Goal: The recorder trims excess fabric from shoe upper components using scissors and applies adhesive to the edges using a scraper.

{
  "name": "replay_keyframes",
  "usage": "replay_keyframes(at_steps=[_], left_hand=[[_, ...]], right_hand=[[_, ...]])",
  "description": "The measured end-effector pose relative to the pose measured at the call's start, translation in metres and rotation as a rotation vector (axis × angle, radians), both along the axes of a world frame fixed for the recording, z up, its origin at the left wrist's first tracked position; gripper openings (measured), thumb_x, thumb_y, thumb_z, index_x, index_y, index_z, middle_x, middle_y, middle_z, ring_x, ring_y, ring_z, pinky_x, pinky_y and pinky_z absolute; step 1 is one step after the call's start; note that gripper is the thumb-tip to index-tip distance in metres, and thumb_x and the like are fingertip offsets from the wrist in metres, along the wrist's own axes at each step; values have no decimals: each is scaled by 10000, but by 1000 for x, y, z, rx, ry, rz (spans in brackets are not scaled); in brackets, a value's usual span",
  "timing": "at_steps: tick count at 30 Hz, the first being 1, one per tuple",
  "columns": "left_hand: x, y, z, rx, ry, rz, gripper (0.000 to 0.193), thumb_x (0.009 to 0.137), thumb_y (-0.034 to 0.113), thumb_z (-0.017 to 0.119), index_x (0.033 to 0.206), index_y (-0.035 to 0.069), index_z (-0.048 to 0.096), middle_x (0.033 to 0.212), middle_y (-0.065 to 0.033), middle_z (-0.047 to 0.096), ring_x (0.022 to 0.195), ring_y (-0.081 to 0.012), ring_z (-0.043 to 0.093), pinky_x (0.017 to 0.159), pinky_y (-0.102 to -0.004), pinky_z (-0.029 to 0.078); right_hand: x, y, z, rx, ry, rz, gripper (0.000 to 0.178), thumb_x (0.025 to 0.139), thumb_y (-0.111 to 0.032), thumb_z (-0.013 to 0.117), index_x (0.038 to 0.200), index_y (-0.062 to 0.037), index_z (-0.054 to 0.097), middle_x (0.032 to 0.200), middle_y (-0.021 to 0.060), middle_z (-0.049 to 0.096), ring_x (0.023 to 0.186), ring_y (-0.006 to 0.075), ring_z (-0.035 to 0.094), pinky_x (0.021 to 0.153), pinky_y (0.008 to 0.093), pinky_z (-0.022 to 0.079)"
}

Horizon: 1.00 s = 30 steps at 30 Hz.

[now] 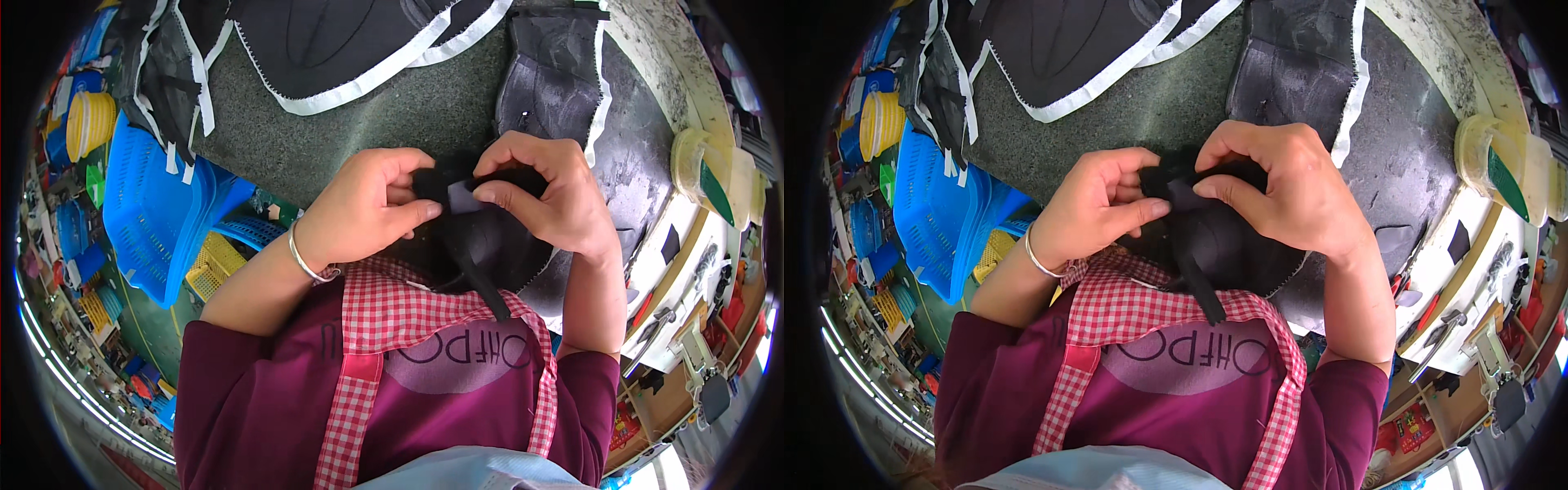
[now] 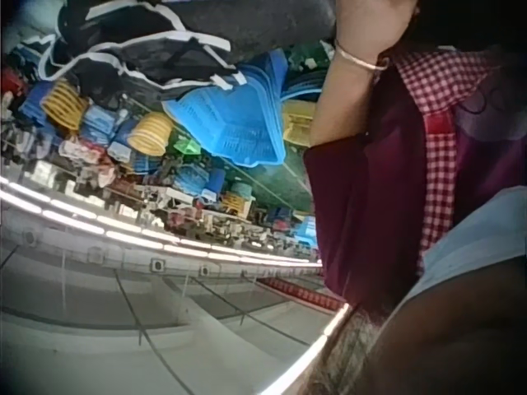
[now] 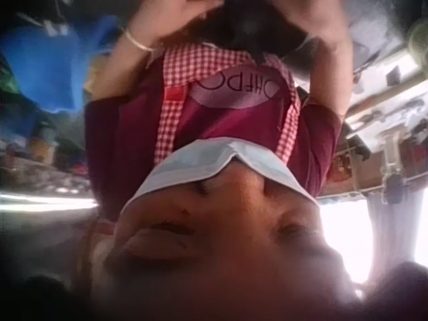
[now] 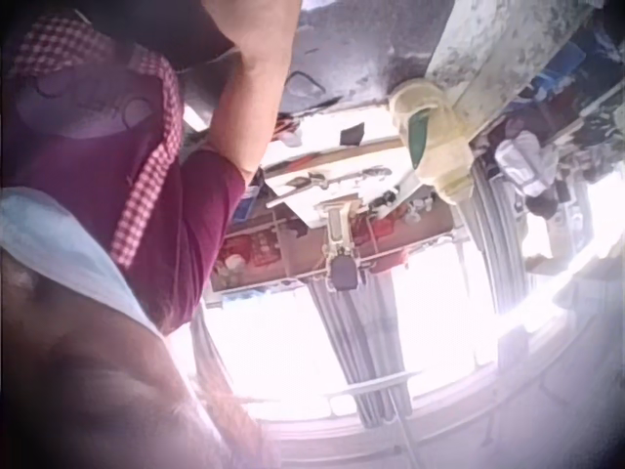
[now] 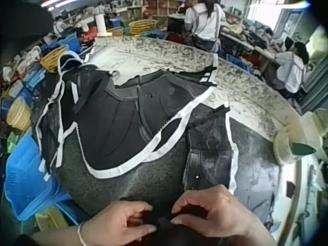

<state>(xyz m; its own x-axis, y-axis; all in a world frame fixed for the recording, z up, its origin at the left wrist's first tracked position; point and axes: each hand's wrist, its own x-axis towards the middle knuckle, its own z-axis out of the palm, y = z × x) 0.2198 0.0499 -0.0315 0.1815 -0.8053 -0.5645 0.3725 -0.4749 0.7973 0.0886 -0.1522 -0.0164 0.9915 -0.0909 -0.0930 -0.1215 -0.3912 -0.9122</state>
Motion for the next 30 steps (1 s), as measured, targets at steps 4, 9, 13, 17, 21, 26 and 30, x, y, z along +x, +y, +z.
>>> replay_keyframes(at_steps=[4, 9, 13, 17, 21, 26, 30], left_hand=[[2, 4, 1, 13, -43, -60, 346, 878, -13, 677, 1196, -65, 549, 853, -36, 655, 689, -47, 602, 581, -199, 499], [5, 2, 5, 8, -14, -81, 385, 868, -40, 665, 1228, -81, 536, 873, -50, 664, 694, -56, 608, 607, -205, 508], [5, 1, 4, 12, -31, -107, 405, 861, -45, 669, 1239, -85, 530, 876, -55, 666, 707, -59, 613, 608, -207, 509], [5, 2, 0, -42, -135, -149, 348, 858, -33, 685, 1181, -67, 560, 889, -48, 672, 732, -59, 627, 606, -199, 499], [7, -4, 6, -57, -224, -194, 186, 867, 35, 723, 1004, -38, 620, 777, -41, 667, 698, -57, 635, 579, -204, 481], [-3, -7, -3, -10, -471, -99, 183, 908, 120, 705, 852, -28, 613, 631, -75, 631, 608, -81, 646, 516, -230, 466], [-9, -4, -8, -5, -665, -113, 230, 928, 150, 682, 812, -28, 593, 599, -88, 630, 559, -143, 685, 454, -265, 456]], right_hand=[[2, 7, 3, 43, 36, -48, 144, 781, -24, 735, 897, -6, 650, 786, 115, 681, 733, 258, 699, 662, 318, 531], [3, 10, -2, -43, -13, -15, 156, 767, -35, 733, 897, -17, 649, 775, 134, 668, 720, 299, 686, 646, 339, 528], [3, 13, -9, -74, -66, -10, 152, 768, -50, 732, 894, -30, 649, 766, 134, 661, 704, 317, 671, 620, 357, 518], [3, 16, -9, -125, -77, -10, 132, 777, -75, 723, 876, -56, 638, 753, 113, 659, 677, 323, 657, 583, 389, 502], [2, 21, -16, -210, -150, -11, 135, 789, -90, 711, 888, -86, 620, 755, 93, 658, 660, 319, 654, 562, 401, 500], [-5, 18, -11, -382, -122, -119, 227, 750, -116, 769, 902, -75, 606, 780, 97, 650, 641, 298, 655, 560, 363, 517], [-14, 12, -17, -295, -140, -205, 294, 723, -107, 821, 906, -39, 601, 794, 85, 649, 617, 245, 652, 571, 323, 526]])
